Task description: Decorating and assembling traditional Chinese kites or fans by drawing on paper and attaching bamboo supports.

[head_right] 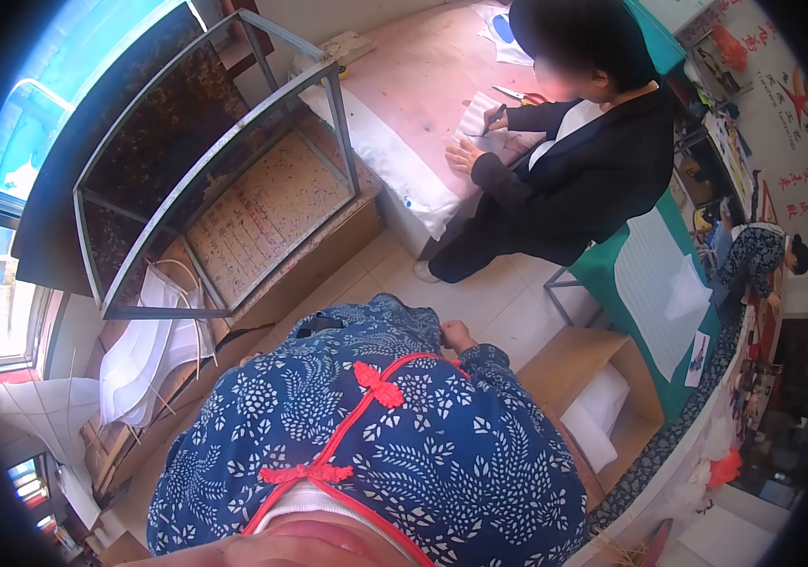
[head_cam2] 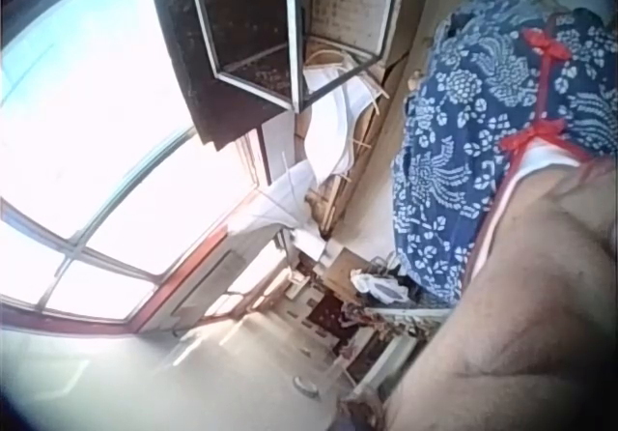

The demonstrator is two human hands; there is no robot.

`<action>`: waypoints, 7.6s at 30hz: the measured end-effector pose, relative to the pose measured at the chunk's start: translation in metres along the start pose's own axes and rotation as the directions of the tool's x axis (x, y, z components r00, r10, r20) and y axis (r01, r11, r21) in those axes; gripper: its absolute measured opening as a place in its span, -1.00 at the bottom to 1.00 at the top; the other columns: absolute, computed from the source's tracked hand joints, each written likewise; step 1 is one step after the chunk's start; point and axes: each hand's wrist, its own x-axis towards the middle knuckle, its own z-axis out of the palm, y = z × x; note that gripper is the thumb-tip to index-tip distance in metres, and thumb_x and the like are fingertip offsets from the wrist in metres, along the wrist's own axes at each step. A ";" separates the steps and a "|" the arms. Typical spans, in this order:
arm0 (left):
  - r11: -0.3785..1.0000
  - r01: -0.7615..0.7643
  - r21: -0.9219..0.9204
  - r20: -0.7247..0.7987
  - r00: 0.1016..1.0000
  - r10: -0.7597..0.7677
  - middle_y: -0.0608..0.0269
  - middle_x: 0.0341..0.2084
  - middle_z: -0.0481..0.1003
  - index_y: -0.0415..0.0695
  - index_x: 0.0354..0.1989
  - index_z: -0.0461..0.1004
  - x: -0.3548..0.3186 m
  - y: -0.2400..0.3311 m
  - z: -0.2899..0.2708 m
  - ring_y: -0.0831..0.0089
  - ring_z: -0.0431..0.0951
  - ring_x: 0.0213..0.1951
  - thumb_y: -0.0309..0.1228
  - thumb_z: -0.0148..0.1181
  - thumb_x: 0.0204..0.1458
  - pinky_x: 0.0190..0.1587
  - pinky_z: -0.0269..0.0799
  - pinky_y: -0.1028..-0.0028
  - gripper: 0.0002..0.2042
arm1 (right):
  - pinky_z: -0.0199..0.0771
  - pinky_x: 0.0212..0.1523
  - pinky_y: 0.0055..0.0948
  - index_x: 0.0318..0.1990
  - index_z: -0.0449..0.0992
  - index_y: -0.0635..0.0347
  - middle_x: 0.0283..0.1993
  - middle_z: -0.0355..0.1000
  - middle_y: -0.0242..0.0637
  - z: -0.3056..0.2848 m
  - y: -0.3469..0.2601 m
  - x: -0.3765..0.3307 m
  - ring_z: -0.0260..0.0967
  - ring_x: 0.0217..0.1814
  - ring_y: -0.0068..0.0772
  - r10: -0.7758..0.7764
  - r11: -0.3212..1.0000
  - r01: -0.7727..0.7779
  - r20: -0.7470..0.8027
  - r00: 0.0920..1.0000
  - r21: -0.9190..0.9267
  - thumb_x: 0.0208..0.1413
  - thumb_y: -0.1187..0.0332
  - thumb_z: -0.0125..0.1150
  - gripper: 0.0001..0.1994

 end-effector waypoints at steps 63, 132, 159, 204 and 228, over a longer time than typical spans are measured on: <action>0.975 -0.059 -0.213 0.226 0.968 0.108 0.15 -0.46 0.53 -0.29 -0.35 0.52 0.003 -0.011 -0.016 0.40 0.49 -0.41 -0.26 -0.01 0.13 -0.27 0.40 0.41 -0.69 | 0.37 -0.44 -0.47 -0.41 0.56 0.27 -0.49 0.48 -0.29 0.005 0.004 0.006 0.36 -0.50 -0.47 0.053 0.999 -0.053 0.001 0.999 0.006 0.01 0.32 0.12 -0.81; 0.999 -0.049 0.010 0.044 0.998 0.048 0.15 -0.53 0.51 -0.30 -0.42 0.50 0.007 0.000 -0.005 0.38 0.46 -0.47 -0.29 -0.03 0.10 -0.27 0.37 0.39 -0.70 | 0.33 -0.44 -0.47 -0.40 0.55 0.25 -0.51 0.46 -0.33 0.006 -0.008 0.003 0.33 -0.50 -0.49 0.028 1.000 -0.028 0.003 1.000 -0.009 0.03 0.32 0.09 -0.81; 1.000 0.009 -0.009 0.008 1.000 -0.008 0.13 -0.53 0.52 -0.30 -0.45 0.52 -0.001 0.005 0.000 0.37 0.48 -0.46 -0.27 -0.01 0.09 -0.29 0.38 0.41 -0.68 | 0.31 -0.63 -0.43 -0.49 0.49 0.30 -0.59 0.38 -0.24 0.010 0.014 0.018 0.32 -0.63 -0.39 -0.056 0.995 0.059 -0.028 0.998 0.084 0.01 0.33 0.00 -0.78; 0.993 -0.021 0.118 0.020 1.000 0.019 0.13 -0.44 0.52 -0.27 -0.33 0.52 -0.024 0.012 -0.005 0.38 0.48 -0.37 -0.24 -0.05 0.14 -0.21 0.36 0.39 -0.67 | 0.29 -0.66 -0.45 -0.51 0.49 0.30 -0.62 0.37 -0.27 0.007 -0.003 -0.004 0.29 -0.66 -0.40 -0.034 0.998 0.035 -0.020 0.999 0.053 -0.02 0.36 0.04 -0.80; 0.995 -0.078 0.068 0.030 0.997 0.076 0.19 -0.54 0.52 -0.27 -0.41 0.53 0.033 -0.029 0.006 0.40 0.48 -0.47 -0.25 0.00 0.10 -0.31 0.38 0.42 -0.69 | 0.39 -0.31 -0.43 -0.33 0.56 0.26 -0.41 0.51 -0.23 0.008 -0.012 -0.012 0.41 -0.39 -0.42 0.052 0.996 -0.052 0.000 0.999 -0.073 0.05 0.29 0.07 -0.77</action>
